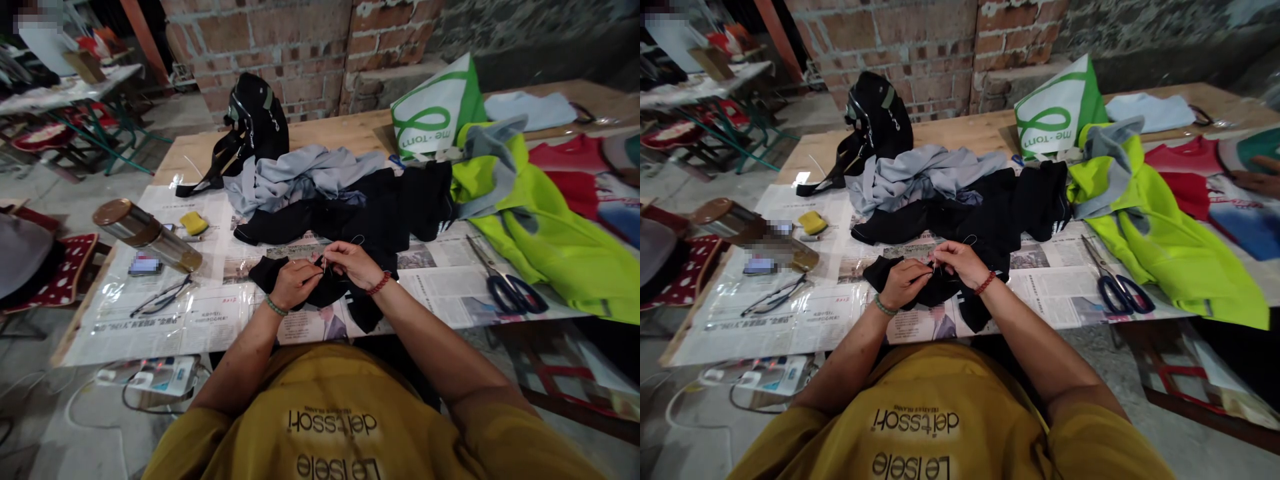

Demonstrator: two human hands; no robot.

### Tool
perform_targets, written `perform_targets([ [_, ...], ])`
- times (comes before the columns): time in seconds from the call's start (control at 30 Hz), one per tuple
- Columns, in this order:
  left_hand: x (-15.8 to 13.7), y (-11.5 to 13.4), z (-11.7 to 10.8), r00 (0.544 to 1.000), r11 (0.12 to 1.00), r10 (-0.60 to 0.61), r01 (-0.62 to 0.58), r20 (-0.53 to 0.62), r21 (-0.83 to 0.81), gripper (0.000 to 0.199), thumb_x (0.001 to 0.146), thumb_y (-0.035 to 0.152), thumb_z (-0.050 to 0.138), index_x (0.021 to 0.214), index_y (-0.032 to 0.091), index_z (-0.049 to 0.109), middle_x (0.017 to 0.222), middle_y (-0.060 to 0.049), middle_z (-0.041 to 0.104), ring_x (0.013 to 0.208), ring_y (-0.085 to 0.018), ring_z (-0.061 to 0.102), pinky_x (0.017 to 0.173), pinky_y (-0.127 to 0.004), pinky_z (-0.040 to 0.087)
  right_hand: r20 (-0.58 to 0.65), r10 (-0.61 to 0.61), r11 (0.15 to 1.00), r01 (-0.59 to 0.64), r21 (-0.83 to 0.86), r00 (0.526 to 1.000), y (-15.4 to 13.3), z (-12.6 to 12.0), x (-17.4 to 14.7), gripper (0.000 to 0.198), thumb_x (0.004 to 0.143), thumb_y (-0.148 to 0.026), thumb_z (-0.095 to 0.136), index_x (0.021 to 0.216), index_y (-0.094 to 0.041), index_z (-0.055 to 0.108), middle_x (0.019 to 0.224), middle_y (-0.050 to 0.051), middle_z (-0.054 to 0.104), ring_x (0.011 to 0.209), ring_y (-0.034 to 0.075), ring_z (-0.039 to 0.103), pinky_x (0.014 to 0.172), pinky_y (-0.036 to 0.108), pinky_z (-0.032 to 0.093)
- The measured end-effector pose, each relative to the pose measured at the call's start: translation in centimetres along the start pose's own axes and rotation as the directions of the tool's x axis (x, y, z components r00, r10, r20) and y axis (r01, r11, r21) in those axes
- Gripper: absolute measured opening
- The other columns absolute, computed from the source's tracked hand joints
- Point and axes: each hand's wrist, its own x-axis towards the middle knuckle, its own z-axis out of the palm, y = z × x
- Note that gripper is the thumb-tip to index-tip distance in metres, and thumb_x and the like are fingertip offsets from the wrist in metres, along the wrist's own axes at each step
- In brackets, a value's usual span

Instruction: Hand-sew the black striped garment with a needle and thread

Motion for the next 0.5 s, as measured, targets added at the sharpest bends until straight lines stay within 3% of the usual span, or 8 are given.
perform_targets([
  [0.13,0.0,0.0,-0.1,1.0,1.0,-0.008,0.008,0.003,0.007,0.015,0.085,0.023,0.052,0.086,0.018,0.066,0.08,-0.005,0.066,0.078,-0.015,0.061,0.074,-0.03,0.049,-0.032,0.003,0.986,-0.008,-0.165,0.999,-0.3,0.2,0.4,0.024,0.068,-0.039,0.064,0.066,-0.016,0.059,0.052,-0.004,0.053,0.042,0.004,0.039,0.038,0.017,0.024],
  [0.27,-0.1,-0.1,0.0,1.0,1.0,0.0,0.001,-0.004,0.015,0.015,0.086,0.022,0.052,0.087,0.017,0.066,0.081,-0.006,0.066,0.079,-0.015,0.061,0.075,-0.03,0.049,-0.052,-0.061,0.954,0.043,-0.296,0.997,-0.1,0.5,0.8,0.025,0.07,-0.039,0.059,0.059,-0.016,0.054,0.047,-0.005,0.048,0.041,0.005,0.036,0.04,0.018,0.025],
  [0.5,-0.2,0.0,0.3,0.999,0.999,-0.017,0.018,-0.027,0.04,0.016,0.086,0.022,0.05,0.087,0.018,0.065,0.081,-0.006,0.066,0.079,-0.015,0.061,0.076,-0.03,0.05,-0.052,-0.101,0.944,0.08,-0.32,0.993,0.6,1.1,0.5,0.025,0.072,-0.038,0.055,0.058,-0.017,0.05,0.048,-0.005,0.046,0.045,0.006,0.038,0.045,0.019,0.029],
])
